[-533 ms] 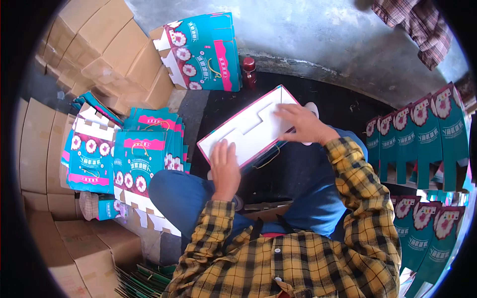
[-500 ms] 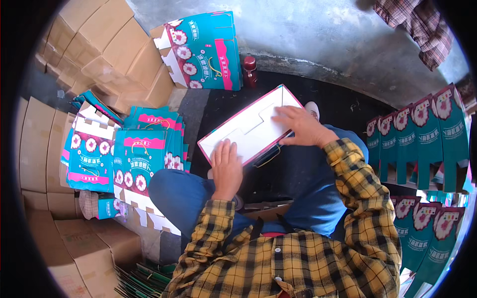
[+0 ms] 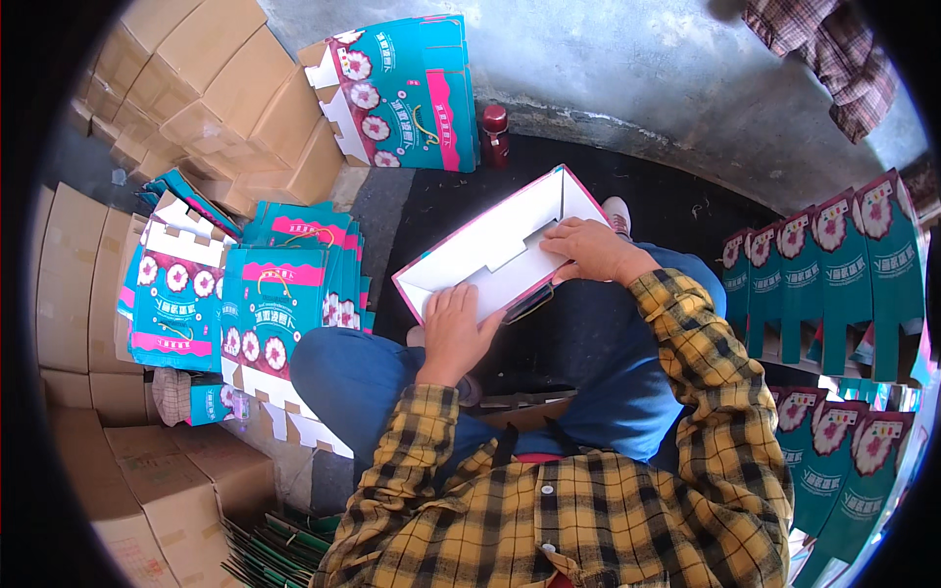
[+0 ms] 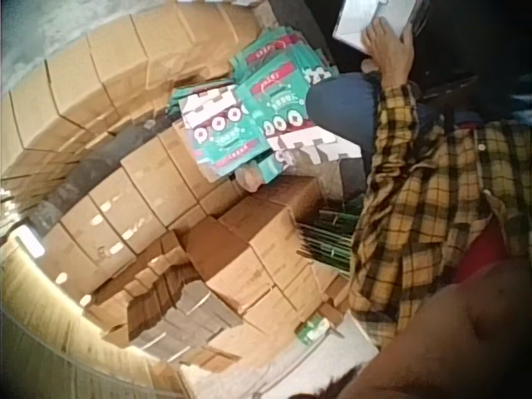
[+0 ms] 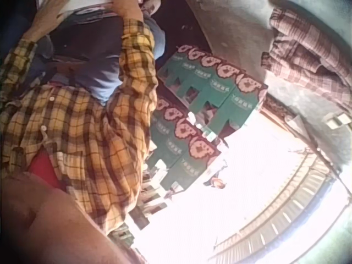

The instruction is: The person assembles cardboard gift boxes by taking flattened cardboard sheets from a stack, folding the sides and flaps into box shapes, and stacking the finished boxes onto a pile.

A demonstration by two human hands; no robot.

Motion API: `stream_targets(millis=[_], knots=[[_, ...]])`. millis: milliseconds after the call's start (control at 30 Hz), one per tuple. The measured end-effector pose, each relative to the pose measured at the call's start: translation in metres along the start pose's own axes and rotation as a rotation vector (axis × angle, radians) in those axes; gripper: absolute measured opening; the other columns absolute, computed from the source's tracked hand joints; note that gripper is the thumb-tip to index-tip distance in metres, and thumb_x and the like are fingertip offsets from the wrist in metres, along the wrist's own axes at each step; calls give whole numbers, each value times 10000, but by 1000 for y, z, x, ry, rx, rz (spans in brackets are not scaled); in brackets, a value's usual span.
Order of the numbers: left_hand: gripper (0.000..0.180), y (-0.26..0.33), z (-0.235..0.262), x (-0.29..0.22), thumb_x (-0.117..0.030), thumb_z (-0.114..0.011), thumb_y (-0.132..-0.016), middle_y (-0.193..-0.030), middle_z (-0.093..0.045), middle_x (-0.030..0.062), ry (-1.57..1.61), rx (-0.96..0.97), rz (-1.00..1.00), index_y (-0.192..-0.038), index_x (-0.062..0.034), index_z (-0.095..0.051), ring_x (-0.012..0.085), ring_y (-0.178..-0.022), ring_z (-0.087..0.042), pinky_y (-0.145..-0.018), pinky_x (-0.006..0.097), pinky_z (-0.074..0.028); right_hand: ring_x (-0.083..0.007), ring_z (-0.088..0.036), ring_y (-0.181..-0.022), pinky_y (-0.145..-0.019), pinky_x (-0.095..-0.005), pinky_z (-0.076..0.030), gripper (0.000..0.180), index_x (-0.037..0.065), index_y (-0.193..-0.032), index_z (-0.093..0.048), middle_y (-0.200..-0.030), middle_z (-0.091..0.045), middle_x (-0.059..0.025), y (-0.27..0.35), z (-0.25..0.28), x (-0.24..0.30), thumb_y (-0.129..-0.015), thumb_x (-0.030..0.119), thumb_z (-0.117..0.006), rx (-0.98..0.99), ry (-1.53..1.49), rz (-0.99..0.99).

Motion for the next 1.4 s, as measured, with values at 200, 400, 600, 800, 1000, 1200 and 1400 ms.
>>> stream_targets(millis=[200,400,600,800,1000,1200,1400], knots=[[505,7,5,-2,-326,-734,-889,-1309,-599,206,84,-88,-10,-1234,18,-602,387,-1208,-533,-1060,500,-378,-325,-595,-1214,-996,-421,-493,543,78,-1208,-689,-1307,-653,-114,13,14,-3,-805,424,-800,-200,-79,21],[647,36,22,93,-333,-669,-956,-1489,-465,223,389,-536,433,-1444,38,-463,382,-1387,-424,-1145,492,-332,-343,-657,-1090,-946,-419,-509,494,47,-1132,-711,-1137,-700,-184,24,45,-53,-940,493,-622,-586,-378,-374],[783,46,-32,147,-677,-321,-1037,-1261,-666,143,1298,-299,974,-1300,-1,-617,238,-1156,-619,-983,380,-459,-268,-666,-1032,-909,-392,-508,683,50,-1150,-714,-1101,-716,-133,53,-29,-151,-1003,652,-425,-472,-1000,-824],[815,87,-96,161,-808,-471,-905,-1010,-744,81,1358,123,1279,-1060,-47,-719,192,-941,-683,-814,313,-504,-214,-661,-1048,-923,-366,-518,735,0,-1255,-664,-1149,-713,-115,68,-91,-136,-985,664,-501,-83,-1327,-1030],[519,60,-115,131,-416,-582,-977,-1181,-713,132,1939,214,1000,-1257,14,-659,223,-1092,-672,-977,341,-517,-216,-684,-1040,-999,-315,-498,666,-39,-1260,-629,-1196,-705,-146,78,-105,-139,-982,566,-606,-136,-1641,-905],[481,19,-43,122,-192,-555,-975,-1330,-614,118,1600,-148,573,-1407,18,-526,204,-1207,-599,-1058,362,-455,-220,-628,-1167,-1045,-399,-468,492,60,-1239,-661,-1229,-685,-100,66,-26,-115,-1003,481,-563,-386,-1753,-488],[692,40,-47,136,-570,-408,-1068,-1525,-471,56,1613,-394,892,-1583,-116,-314,207,-1367,-480,-1135,345,-346,-231,-531,-1288,-1071,-462,-435,657,62,-1424,-539,-1348,-612,-93,89,-60,-135,-980,547,-558,-508,-1588,-771]])
Point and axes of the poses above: each hand's wrist, its own y-axis away from the middle knuckle, its own z-axis out of the back of the hand, x = y × z, the point moved 8 cm from there along -y, towards the middle knuckle
